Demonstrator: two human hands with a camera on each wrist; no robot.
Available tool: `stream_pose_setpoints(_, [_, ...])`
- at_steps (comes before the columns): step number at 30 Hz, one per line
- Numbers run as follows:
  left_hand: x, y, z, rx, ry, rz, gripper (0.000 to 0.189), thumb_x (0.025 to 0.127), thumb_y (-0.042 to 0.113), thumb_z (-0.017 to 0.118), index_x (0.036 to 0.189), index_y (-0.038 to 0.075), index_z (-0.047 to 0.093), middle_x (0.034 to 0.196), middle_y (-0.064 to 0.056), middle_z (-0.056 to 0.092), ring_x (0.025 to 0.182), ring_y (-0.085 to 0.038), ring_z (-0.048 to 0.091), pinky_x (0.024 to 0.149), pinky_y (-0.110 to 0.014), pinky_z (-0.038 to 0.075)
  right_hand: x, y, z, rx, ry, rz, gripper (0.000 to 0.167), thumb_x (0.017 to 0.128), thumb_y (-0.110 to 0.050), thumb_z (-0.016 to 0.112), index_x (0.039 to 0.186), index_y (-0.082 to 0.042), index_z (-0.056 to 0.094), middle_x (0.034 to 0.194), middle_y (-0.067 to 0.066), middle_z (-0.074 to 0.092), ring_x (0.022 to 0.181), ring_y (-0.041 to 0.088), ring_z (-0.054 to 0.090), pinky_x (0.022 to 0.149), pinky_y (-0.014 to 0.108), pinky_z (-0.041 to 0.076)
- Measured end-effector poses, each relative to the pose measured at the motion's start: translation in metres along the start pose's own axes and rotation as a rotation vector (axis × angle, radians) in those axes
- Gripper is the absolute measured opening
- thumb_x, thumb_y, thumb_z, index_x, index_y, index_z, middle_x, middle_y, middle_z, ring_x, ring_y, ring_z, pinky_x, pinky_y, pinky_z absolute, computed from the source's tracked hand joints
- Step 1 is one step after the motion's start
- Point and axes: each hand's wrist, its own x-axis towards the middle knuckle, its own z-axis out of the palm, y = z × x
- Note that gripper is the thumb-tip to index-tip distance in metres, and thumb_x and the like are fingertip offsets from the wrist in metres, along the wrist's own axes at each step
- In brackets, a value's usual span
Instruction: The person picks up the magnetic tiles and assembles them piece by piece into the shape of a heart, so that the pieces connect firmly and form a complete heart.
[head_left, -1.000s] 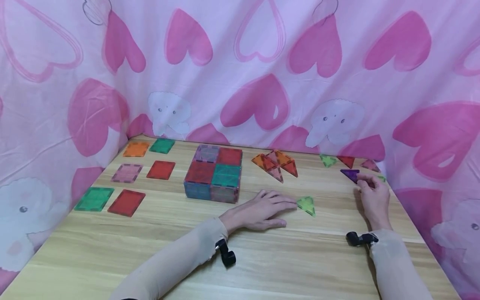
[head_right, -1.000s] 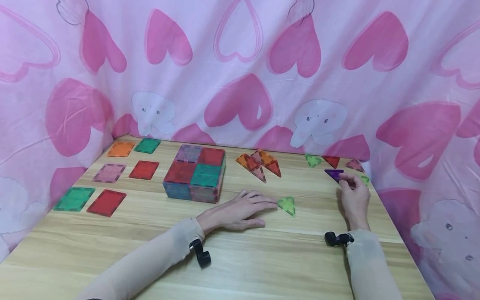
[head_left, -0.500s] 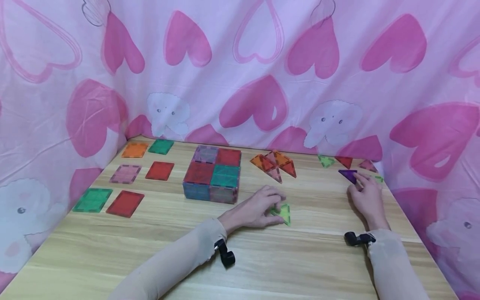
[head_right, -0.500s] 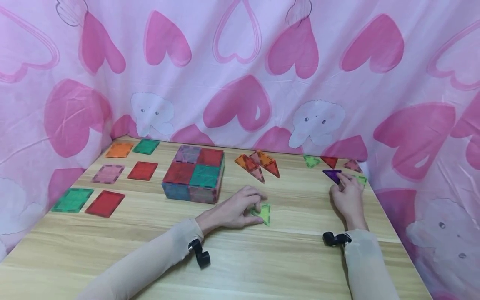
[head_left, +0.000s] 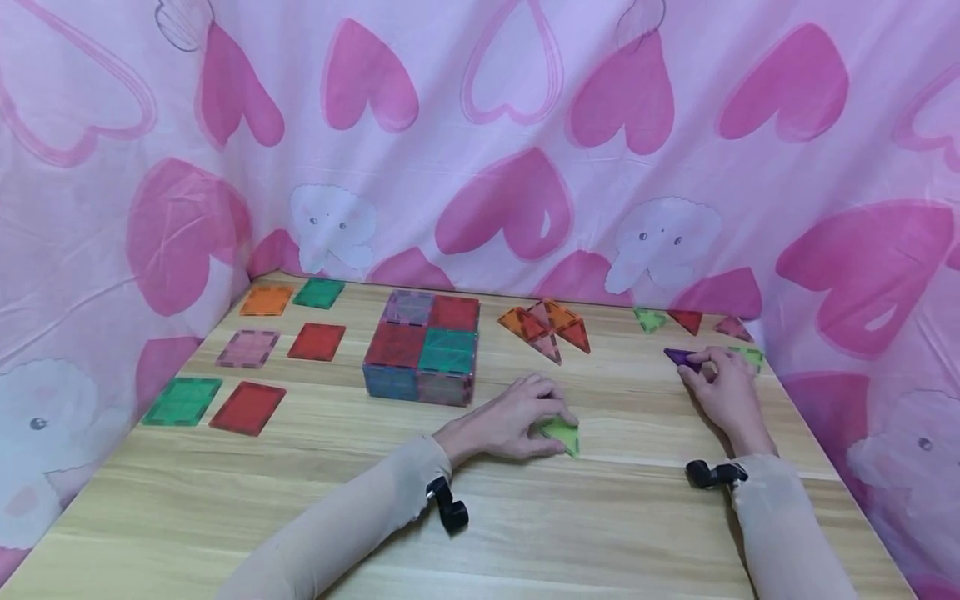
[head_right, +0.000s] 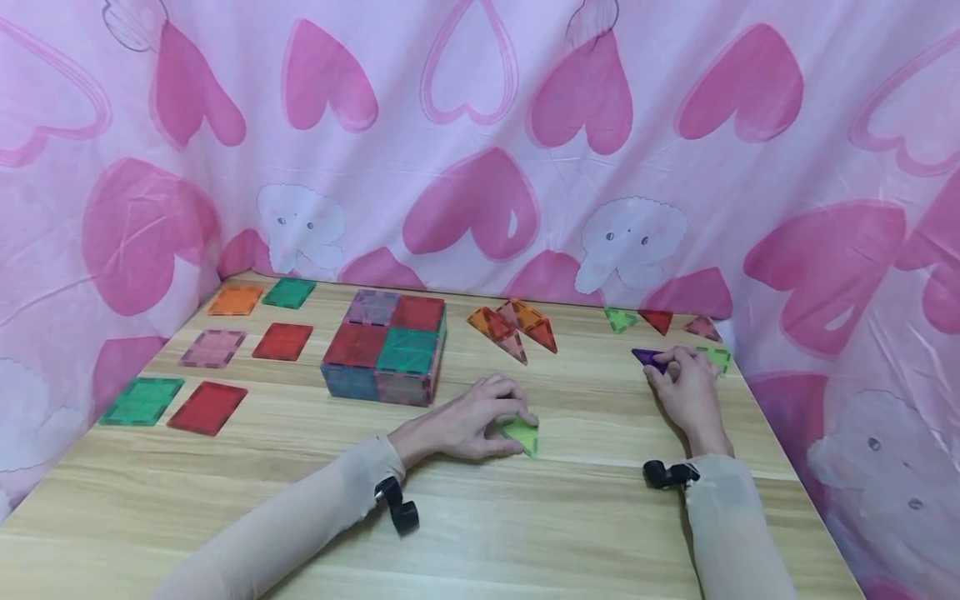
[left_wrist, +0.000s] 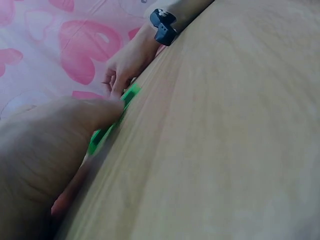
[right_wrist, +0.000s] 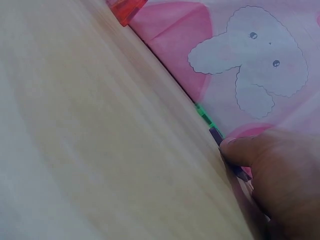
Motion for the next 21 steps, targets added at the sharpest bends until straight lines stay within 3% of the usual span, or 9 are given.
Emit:
stream_pose_setpoints(3, [0.0003,0.0,0.0001,-0.029,0.014,0.002,0.036,0.101,0.045,0.084,0.127,0.022,0.076,0.14,0.002,0.067,0.137,-0.017,0.052,0.123,-0.037,0.039,0.0004,0.0002,0.0003,-0.001,-0.006,-0.008,0.028,0.109,-0.021,0.074,0.123,0.003,0.069,0.133,0.035,0.057,0.12,0.051,0.04,0.094,0.061,0.031])
stream_pose_setpoints(6, [0.0009,-0.0005,0.0005,-0.052,0.022,-0.008,0.044,0.1,0.043,0.085,0.134,0.019,0.072,0.141,0.003,0.069,0.139,-0.016,0.053,0.126,-0.035,0.037,0.0002,0.0002,0.0003,0.019,0.003,-0.008,0.031,0.107,-0.017,0.076,0.129,0.003,0.068,0.129,0.033,0.056,0.117,0.046,0.043,0.092,0.056,0.032])
stream_pose_setpoints(12, [-0.0001,-0.0016,0.0009,-0.165,0.097,-0.074,0.067,0.098,0.026,0.089,0.156,0.013,0.059,0.142,-0.005,0.058,0.125,-0.016,0.057,0.112,-0.029,0.05,0.0002,-0.0003,0.0013,0.093,0.061,-0.011,0.056,0.098,0.0,0.082,0.15,-0.002,0.062,0.139,0.029,0.042,0.101,0.024,0.053,0.083,0.02,0.041])
stream_pose_setpoints(15, [0.0001,-0.0022,0.0014,-0.196,0.156,-0.111,0.072,0.095,0.02,0.092,0.158,0.011,0.057,0.141,-0.006,0.061,0.121,-0.015,0.063,0.108,-0.028,0.054,0.0003,0.0002,0.0016,0.103,0.076,-0.019,0.069,0.095,0.005,0.082,0.158,-0.004,0.056,0.144,0.028,0.043,0.099,0.019,0.055,0.079,0.01,0.041])
stream_pose_setpoints(18, [0.0001,-0.0025,0.0023,-0.214,0.194,-0.162,0.056,0.095,0.019,0.092,0.145,0.012,0.068,0.131,0.0,0.073,0.112,-0.008,0.068,0.099,-0.024,0.056,-0.0003,0.0001,0.0021,0.105,0.078,-0.021,0.076,0.095,0.007,0.082,0.162,-0.005,0.051,0.145,0.026,0.05,0.1,0.018,0.056,0.08,0.009,0.041])
stream_pose_setpoints(21, [0.0002,-0.0028,0.0038,-0.24,0.227,-0.216,0.029,0.095,0.021,0.093,0.119,0.016,0.079,0.109,0.008,0.08,0.093,-0.001,0.068,0.082,-0.019,0.056,-0.0026,-0.0006,0.0023,0.111,0.066,-0.008,0.066,0.098,0.002,0.081,0.158,-0.004,0.055,0.134,0.024,0.062,0.1,0.014,0.057,0.08,0.012,0.043])
